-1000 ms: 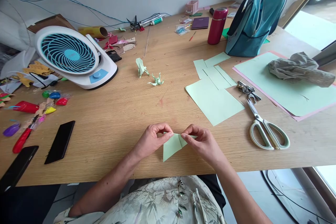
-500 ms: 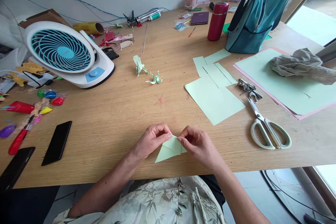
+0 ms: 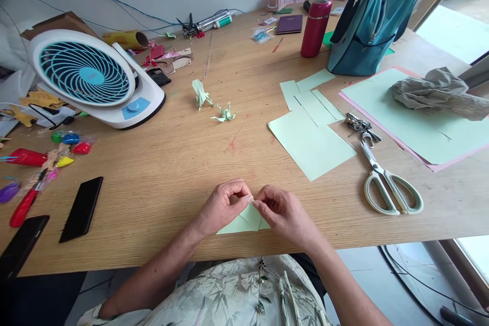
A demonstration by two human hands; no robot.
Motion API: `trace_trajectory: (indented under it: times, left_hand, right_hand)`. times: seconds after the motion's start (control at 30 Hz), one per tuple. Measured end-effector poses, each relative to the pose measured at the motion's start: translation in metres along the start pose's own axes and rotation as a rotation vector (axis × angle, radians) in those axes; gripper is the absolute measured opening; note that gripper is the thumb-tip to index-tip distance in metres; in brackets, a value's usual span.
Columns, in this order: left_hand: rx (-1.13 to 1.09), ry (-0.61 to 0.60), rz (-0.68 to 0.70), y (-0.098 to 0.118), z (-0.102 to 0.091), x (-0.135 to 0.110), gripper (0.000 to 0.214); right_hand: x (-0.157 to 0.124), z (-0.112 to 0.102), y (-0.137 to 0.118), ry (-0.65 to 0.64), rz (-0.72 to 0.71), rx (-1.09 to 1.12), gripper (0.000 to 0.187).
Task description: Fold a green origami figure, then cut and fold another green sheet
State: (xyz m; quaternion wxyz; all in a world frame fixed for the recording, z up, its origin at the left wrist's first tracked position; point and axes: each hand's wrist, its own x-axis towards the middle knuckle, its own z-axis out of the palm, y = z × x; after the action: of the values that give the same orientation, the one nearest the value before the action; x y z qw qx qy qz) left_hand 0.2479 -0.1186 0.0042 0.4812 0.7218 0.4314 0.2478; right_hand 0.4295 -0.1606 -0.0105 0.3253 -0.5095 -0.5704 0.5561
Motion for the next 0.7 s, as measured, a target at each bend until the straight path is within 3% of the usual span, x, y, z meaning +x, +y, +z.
trace_trajectory:
  times: [0.37,0.53,0.7]
  left_hand:
    - [0.063,-0.116,0.009,-0.0011,-0.0010,-0.0012,0.018]
    - [0.069,-0.130,0.016,-0.0008,-0.0022,-0.0015,0.020]
    - [0.077,-0.096,0.034,-0.0028,-0.0017,-0.0015,0.017]
  right_hand:
    - [-0.0031,0.0009,0.0007,-0.043,-0.015,-0.055,0.026]
    - [-0.0043,0.0024,0.0000,-0.010,-0.052,-0.109,0.024]
    - [-0.0040,0.0007,-0.0002,-0.065,-0.020,-0.055,0.025]
